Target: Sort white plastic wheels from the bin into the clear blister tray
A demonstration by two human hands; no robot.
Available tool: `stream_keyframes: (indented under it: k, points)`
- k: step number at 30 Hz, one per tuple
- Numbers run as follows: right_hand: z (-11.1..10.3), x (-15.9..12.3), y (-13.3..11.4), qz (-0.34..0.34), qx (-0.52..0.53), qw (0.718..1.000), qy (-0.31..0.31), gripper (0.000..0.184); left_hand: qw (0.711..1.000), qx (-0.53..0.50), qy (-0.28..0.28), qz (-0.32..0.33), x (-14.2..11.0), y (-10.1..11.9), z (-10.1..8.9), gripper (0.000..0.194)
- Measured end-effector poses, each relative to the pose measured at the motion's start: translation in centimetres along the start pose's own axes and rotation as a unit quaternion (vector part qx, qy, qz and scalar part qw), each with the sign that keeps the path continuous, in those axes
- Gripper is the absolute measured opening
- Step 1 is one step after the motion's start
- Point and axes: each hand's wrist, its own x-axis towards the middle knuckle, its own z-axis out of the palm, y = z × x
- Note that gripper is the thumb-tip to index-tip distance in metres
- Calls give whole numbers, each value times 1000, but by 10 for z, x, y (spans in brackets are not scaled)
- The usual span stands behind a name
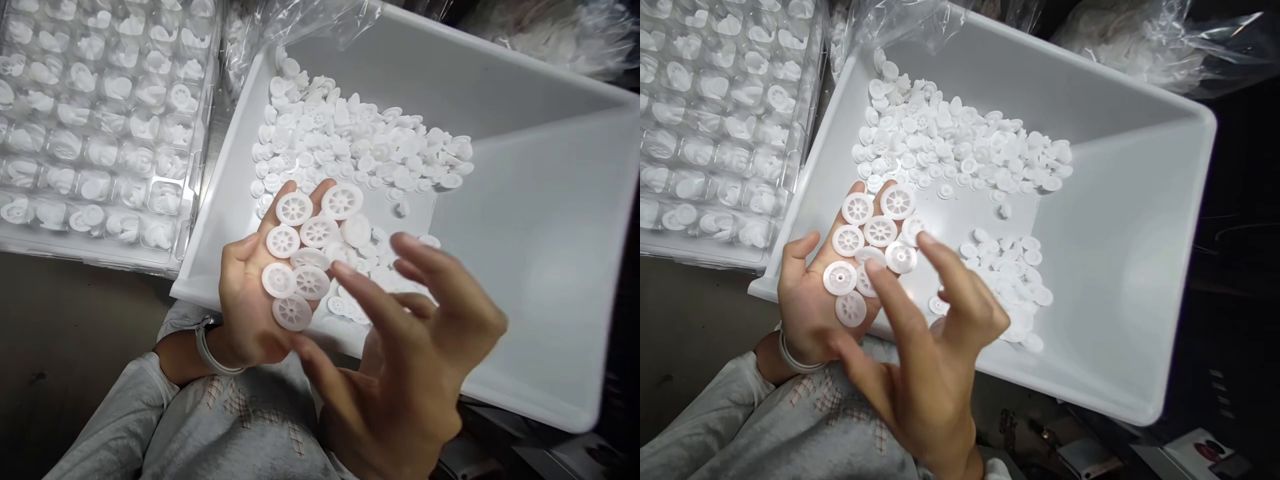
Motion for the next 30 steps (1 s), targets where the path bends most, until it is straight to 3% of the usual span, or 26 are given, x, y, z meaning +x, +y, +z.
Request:
stream_keyframes:
  k: [3, 5, 8, 12, 15, 20, 24, 26, 28, 30]
  points:
    - [3, -5, 3, -54, -98, 993, -35, 64, 1000, 5, 11, 5, 0, 1, 1, 58]
    - [4, -4, 5, -73, -93, 991, -60, 66, 1000, 11, 10, 4, -1, 1, 1, 58]
    - [4, -3, 6, -91, -68, 992, -53, 70, 1000, 15, 7, -2, -2, 2, 1, 58]
    - [3, -3, 7, -55, -46, 997, -26, 79, 1000, 9, 4, 9, -3, 1, 1, 56]
    - [3, 0, 11, -86, -57, 994, -24, 81, 1000, 4, -3, -2, -3, 1, 3, 56]
    - [3, 7, 16, -155, -88, 984, -26, 67, 1000, 6, 21, -2, -2, 0, 7, 58]
    - [0, 13, 13, -170, -120, 976, -60, 48, 1000, 0, 1, -8, -1, 0, 6, 56]
    - [-1, 17, 12, -213, -143, 964, -68, 41, 1000, -3, -5, -14, -1, 2, 5, 54]
    - [-1, 21, 13, -264, -162, 948, -75, 39, 999, 10, 24, -29, -2, 3, 3, 54]
    - [-1, 25, 13, -304, -178, 932, -88, 41, 992, 47, 101, -53, -4, 4, 1, 55]
